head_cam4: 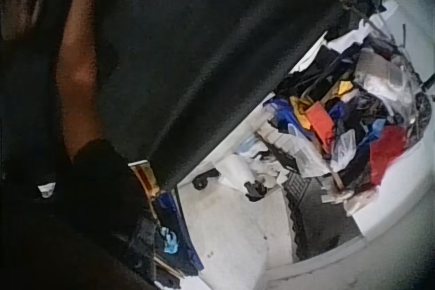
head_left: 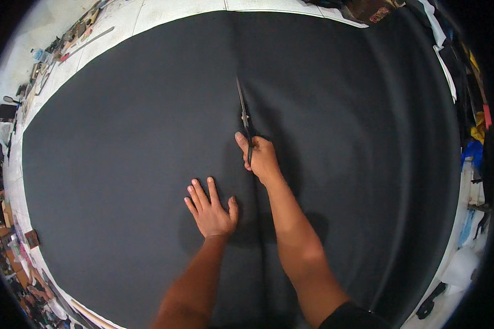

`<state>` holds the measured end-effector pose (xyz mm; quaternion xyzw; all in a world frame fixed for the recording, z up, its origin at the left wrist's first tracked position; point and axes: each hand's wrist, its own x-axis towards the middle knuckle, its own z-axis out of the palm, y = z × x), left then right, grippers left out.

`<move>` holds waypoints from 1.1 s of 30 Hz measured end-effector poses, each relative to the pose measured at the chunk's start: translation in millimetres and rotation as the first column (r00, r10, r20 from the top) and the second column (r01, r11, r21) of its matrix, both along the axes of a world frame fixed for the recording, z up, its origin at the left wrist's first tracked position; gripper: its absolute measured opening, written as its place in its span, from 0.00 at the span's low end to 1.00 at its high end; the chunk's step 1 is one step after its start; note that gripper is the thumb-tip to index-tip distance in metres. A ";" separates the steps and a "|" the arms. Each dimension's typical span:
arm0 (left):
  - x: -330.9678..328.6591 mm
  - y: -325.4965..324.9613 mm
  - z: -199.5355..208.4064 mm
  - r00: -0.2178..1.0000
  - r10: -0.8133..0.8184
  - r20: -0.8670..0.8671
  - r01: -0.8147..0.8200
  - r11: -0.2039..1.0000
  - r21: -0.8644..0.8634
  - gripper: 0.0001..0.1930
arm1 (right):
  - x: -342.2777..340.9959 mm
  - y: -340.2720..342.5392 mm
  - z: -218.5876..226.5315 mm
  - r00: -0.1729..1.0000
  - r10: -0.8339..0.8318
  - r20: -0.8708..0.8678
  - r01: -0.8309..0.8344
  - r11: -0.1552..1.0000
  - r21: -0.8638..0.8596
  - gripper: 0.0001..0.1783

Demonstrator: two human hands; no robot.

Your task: The person cuts a large piece of black fabric with scissors and then uses a long wooden rod to measure and mark the material.

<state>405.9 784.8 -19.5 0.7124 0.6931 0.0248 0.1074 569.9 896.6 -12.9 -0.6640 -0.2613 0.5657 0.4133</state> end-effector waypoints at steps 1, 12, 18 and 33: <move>-1.7 2.1 0.1 1.000 0.001 -0.008 -0.001 1.000 -0.005 0.40 | -2.0 3.2 -2.9 1.000 0.003 0.014 -0.003 1.000 -0.007 0.32; -1.5 -3.4 -4.0 0.999 -0.028 0.027 0.029 0.999 -0.014 0.40 | 30.9 172.1 -0.6 0.997 -0.020 0.081 0.016 0.999 0.043 0.31; -6.3 -2.1 -3.3 1.000 -0.001 0.029 0.003 0.998 -0.070 0.41 | 22.7 187.1 -5.8 0.991 -0.004 0.131 0.001 1.000 0.027 0.31; 3.2 -0.1 -0.2 0.998 -0.032 0.060 0.033 0.999 -0.027 0.40 | 62.5 261.5 5.8 0.978 -0.064 0.198 0.026 0.981 0.191 0.29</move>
